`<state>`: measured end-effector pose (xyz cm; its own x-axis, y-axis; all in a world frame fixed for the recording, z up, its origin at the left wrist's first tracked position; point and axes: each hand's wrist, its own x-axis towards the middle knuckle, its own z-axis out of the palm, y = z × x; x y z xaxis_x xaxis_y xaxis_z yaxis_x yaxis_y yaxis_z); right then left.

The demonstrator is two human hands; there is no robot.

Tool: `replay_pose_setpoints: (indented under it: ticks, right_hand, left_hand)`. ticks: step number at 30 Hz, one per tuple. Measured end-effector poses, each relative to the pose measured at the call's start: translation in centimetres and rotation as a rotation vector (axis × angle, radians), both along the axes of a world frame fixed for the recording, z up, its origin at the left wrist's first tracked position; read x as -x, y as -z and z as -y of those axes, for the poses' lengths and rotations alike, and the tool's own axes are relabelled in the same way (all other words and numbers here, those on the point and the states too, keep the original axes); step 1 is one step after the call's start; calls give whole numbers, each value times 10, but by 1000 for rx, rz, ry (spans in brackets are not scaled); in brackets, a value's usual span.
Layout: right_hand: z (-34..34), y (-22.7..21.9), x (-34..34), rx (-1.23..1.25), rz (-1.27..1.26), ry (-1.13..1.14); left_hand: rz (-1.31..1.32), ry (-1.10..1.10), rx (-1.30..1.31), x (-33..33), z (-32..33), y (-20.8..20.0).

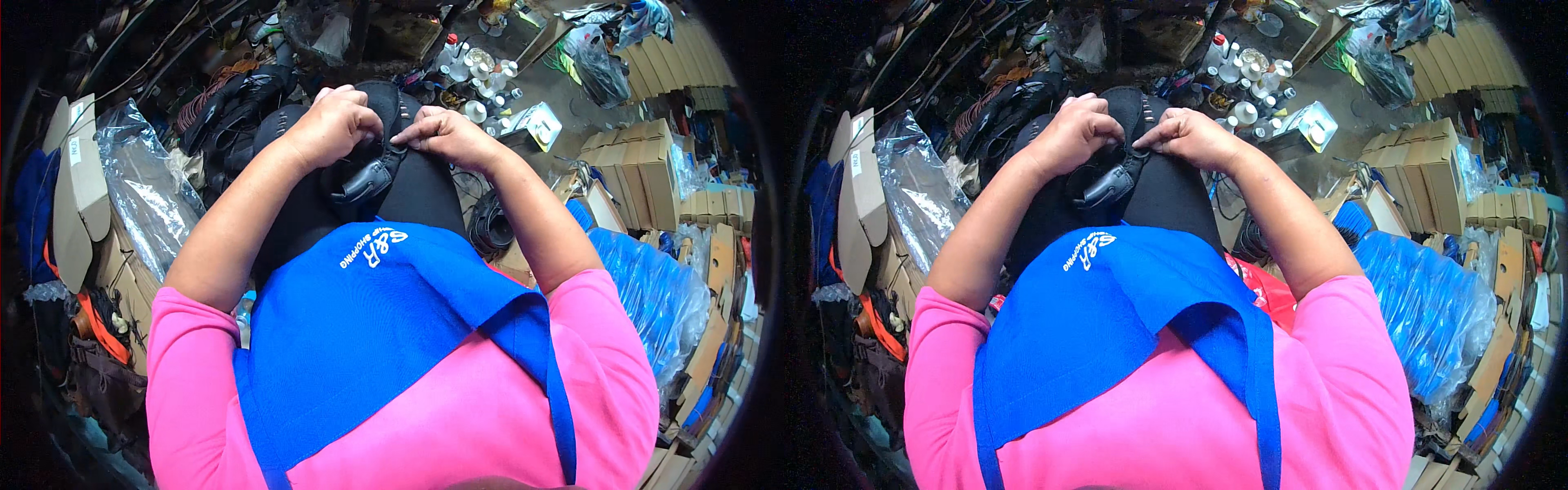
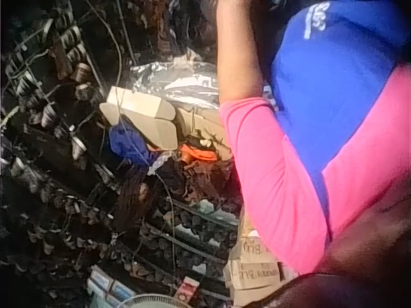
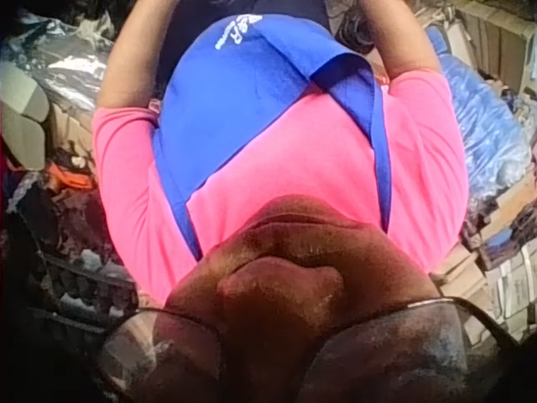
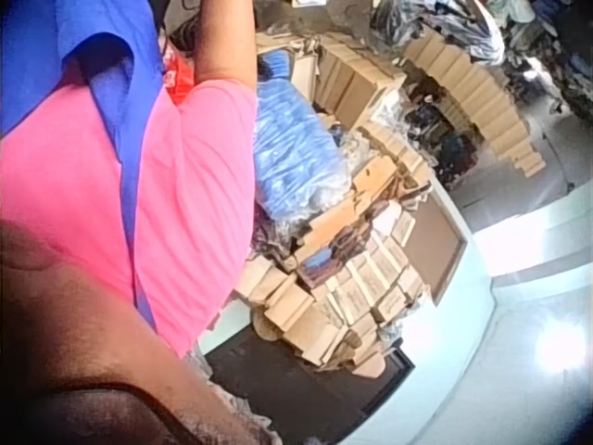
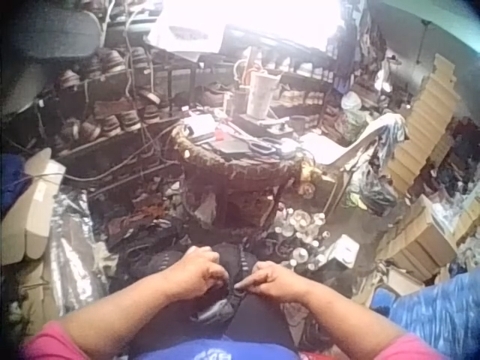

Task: Insert and tighten laces on a black leather shoe component.

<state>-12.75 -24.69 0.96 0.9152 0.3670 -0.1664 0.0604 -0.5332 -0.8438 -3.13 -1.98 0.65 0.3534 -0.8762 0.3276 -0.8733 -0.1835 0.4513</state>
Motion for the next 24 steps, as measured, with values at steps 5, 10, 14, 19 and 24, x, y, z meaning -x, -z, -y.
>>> replay_pose_setpoints:
  ticks: [5,10,14,19,24]
  right_hand:
    - [-8,-9,13,219,99,67]
    - [-14,-10,21,189,201,118]
    - [-9,-8,5,106,51,126]
    - [-8,-7,6,97,44,97]
    - [-12,-4,15,110,86,160]
  left_hand:
    - [-227,-214,25,30,-16,1]
    - [-233,-323,-80,20,-25,3]
    - [-160,-197,-71,5,-14,9]
    - [-174,-180,-65,6,-16,15]
    - [-408,-327,-69,22,-16,5]
